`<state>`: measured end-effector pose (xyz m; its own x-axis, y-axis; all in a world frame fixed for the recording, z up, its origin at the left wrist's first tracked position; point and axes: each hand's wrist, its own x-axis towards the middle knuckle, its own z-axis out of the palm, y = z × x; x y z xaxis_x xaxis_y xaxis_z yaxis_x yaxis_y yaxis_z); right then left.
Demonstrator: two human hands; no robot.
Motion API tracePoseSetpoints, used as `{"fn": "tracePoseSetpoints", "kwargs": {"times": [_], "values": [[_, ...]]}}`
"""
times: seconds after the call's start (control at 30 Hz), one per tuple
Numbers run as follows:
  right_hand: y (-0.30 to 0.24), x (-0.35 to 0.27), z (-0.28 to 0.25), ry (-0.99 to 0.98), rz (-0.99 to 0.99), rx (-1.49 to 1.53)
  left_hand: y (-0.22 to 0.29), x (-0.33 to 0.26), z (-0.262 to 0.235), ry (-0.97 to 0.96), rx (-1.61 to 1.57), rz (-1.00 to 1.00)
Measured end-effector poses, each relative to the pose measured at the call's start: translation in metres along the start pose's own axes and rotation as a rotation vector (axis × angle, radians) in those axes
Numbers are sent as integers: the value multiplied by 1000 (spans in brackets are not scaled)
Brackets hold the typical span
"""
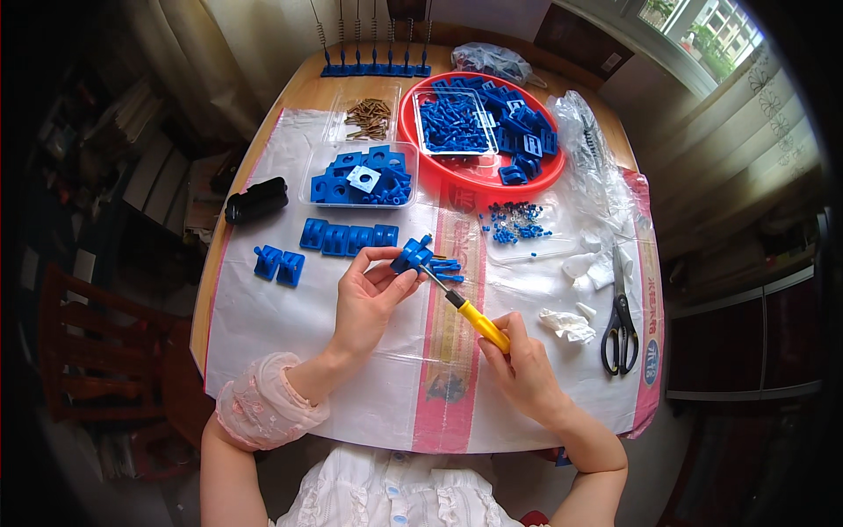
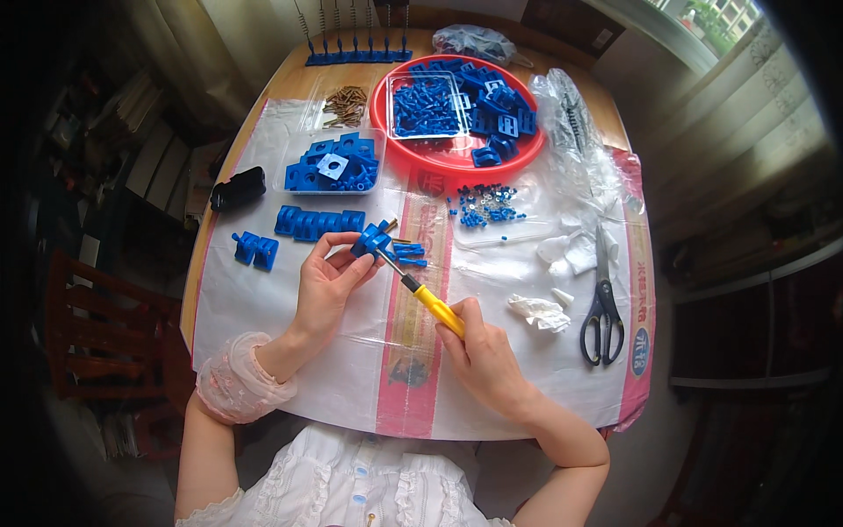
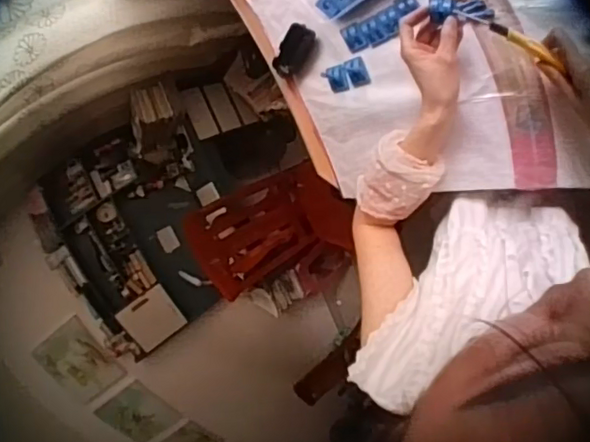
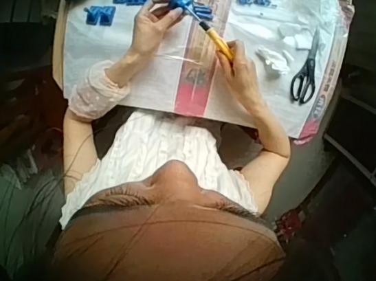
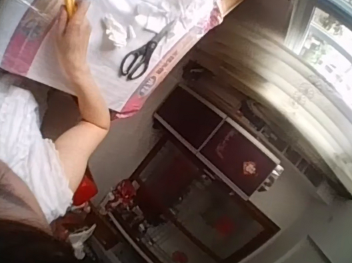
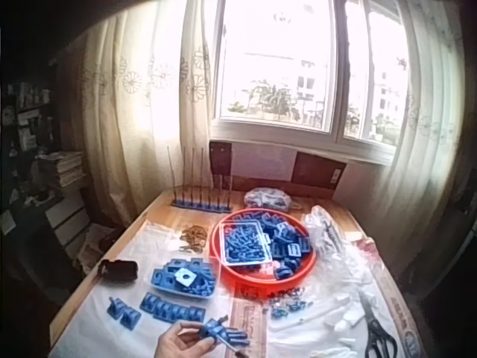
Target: Assembling blue plastic components using a screwdriver.
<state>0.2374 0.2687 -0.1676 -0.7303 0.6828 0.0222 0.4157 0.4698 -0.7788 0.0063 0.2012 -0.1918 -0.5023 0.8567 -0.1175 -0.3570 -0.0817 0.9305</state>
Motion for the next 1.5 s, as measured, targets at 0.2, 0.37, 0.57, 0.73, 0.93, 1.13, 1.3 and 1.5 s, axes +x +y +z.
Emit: {"fn": "tracePoseSetpoints", "kwargs": {"times": [0.2,0.37,0.57,0.73,0.93,1.13,1.3,1.5], "values": [[-4,1,-7,3,-87,-141,-1,-1,0,-14,-12,3],[-8,2,-9,-56,43,58,-1,-1,0,-18,-21,12],[0,2,-16,-295,419,846,-1,-1,0,-19,-4,18],[-7,-1,-6,-115,153,255,-2,1,0,-6,-2,29],[-4,-4,-1,18,-55,-66,-1,0,-1,-21,22,14],[0,-4,-5,-82,60,184,0,0,-2,-39,42,10],[-3,1,-12,-226,381,776,1,0,-2,-45,92,33],[-3,1,-12,-358,472,1021,1,-1,-4,-45,116,61]]}}
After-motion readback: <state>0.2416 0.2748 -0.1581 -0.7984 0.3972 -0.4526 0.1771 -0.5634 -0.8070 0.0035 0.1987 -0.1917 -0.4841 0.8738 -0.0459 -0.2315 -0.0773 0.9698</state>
